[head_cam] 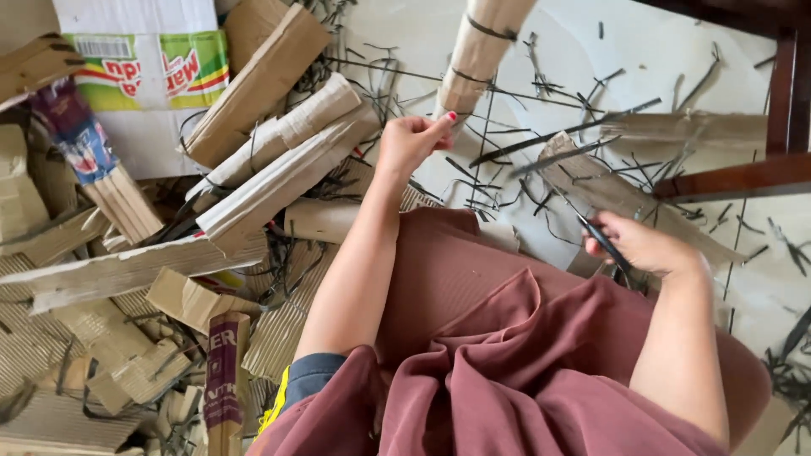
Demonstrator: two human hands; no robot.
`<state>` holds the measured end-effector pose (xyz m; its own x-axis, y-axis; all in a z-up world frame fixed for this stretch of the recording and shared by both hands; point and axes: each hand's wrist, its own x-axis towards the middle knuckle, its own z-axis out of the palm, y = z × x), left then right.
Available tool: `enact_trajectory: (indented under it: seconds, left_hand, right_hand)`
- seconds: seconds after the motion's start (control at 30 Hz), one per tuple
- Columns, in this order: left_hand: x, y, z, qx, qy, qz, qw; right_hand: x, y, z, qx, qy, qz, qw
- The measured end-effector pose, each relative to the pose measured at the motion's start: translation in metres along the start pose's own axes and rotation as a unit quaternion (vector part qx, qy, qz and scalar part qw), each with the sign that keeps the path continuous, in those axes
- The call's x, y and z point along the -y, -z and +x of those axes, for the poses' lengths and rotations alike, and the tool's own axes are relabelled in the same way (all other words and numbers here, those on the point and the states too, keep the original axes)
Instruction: Wrapping the legs of a wooden chair with protective cardboard and securing them with plastic ties
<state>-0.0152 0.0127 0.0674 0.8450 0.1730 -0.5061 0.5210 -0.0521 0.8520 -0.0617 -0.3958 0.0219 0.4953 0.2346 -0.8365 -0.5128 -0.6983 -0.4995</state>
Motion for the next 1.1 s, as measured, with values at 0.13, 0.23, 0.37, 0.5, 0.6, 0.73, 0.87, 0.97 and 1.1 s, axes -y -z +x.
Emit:
enact_trajectory:
  seconds: [0.13,0.23,0.37,0.5,0.6,0.73,0.87,0.97,1.1]
  left_hand:
    - [0.001,-0.001,0.003,-0.004,0.030,0.037,0.999]
    - [0.006,0.000,0.002,0.012,0.006,0.060,0.998]
    - [0.003,-0.006,0.008,0.040,0.026,0.107,0.993]
    - [0.008,-0.023,0.027,0.142,0.158,-0.132,0.968]
    - [0.029,-0.037,0.053,0.272,0.199,-0.379,0.862]
    - [0.026,-0.047,0.045,0.251,0.182,-0.502,0.807]
    - [0.021,-0.046,0.041,0.152,0.223,-0.608,0.747]
    - [0.045,-0.059,0.065,0.149,0.230,-0.620,0.735]
    - [0.068,-0.079,0.092,0.130,0.221,-0.631,0.732]
  right_hand:
    - [0.069,-0.021,-0.035,0.029,0.012,0.071,0.997]
    - [0.075,-0.020,-0.016,0.112,0.095,0.158,0.976]
    - [0.075,-0.007,0.010,0.125,0.008,0.070,0.990]
    - [0.066,0.016,0.007,0.134,0.072,0.025,0.988]
    - [0.064,0.023,-0.004,0.144,0.101,0.108,0.978]
    - [0.061,0.017,0.001,0.142,0.108,0.112,0.978]
    - [0.073,0.007,0.000,0.164,0.186,0.082,0.965]
    - [0.074,0.007,0.003,0.147,0.172,0.087,0.970]
    - [0.064,0.012,0.011,0.130,0.169,0.085,0.973]
